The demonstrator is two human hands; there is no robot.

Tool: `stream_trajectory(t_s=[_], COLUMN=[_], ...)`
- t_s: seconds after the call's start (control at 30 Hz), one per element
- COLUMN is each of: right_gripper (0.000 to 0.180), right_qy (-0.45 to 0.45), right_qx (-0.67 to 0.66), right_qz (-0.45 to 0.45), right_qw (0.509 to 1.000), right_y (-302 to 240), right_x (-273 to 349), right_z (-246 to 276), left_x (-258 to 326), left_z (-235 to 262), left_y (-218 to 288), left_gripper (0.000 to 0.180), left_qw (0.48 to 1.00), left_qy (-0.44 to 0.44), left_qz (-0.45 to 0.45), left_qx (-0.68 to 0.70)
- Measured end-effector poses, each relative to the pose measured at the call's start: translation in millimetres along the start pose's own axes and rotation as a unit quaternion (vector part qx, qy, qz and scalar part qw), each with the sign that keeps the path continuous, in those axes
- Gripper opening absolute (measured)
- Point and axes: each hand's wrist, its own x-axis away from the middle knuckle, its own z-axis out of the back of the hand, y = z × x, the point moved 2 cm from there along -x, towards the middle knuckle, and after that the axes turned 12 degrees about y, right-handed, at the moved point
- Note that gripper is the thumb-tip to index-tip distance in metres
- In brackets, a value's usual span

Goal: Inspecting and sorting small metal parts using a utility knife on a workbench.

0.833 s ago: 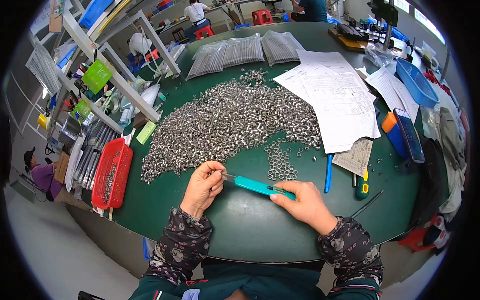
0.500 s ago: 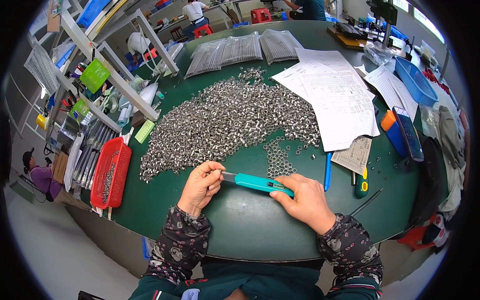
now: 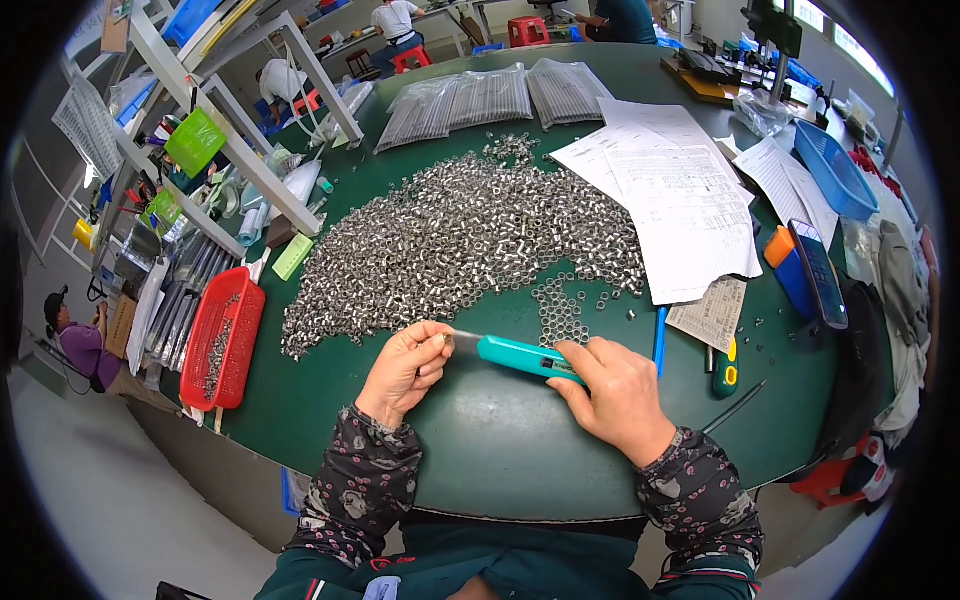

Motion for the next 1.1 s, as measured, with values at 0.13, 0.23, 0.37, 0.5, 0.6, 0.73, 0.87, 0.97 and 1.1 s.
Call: stream_trajectory(t_s=[0.13,0.23,0.37,0.5,0.6,0.73,0.87,0.97,1.1], right_gripper=[0.030,0.033,0.034,0.033,0.031,0.028,0.027,0.027,0.028], right_qy=[0.038,-0.001,0.026,-0.013,0.011,0.003,-0.017,-0.036,-0.046], right_qx=[0.011,0.054,0.069,0.077,0.037,-0.005,-0.025,-0.045,-0.070], right_qz=[0.022,0.066,0.076,0.071,0.032,-0.019,-0.031,-0.059,-0.084], right_qw=[0.999,0.996,0.994,0.994,0.999,1.000,0.999,0.997,0.993], right_y=[-1.8,-3.6,-8.0,-7.9,-5.0,-2.9,-3.1,0.0,3.8], right_x=[-2.1,1.0,-3.5,-1.9,0.2,3.4,4.7,6.7,8.3], right_z=[4.3,1.1,6.8,1.4,2.7,0.5,-3.5,-3.7,-5.5], left_x=[-3.0,-3.6,-4.0,-5.4,-4.9,-5.0,-2.2,-3.2,-4.6], left_z=[3.1,5.6,6.0,6.6,5.8,3.0,1.7,0.9,1.6], left_y=[0.7,1.3,1.1,2.8,-0.1,-0.2,-0.6,-1.5,-2.7], left_gripper=[0.013,0.012,0.012,0.012,0.012,0.014,0.016,0.018,0.018], left_qw=[0.999,0.998,0.997,0.997,0.995,0.996,0.997,0.998,0.998], left_qy=[0.026,0.038,0.033,0.031,0.023,0.024,0.036,0.049,0.047], left_qz=[-0.004,-0.010,-0.007,-0.011,-0.011,-0.027,-0.034,-0.040,-0.027], left_qx=[0.032,0.052,0.074,0.075,0.097,0.076,0.056,0.027,0.041])
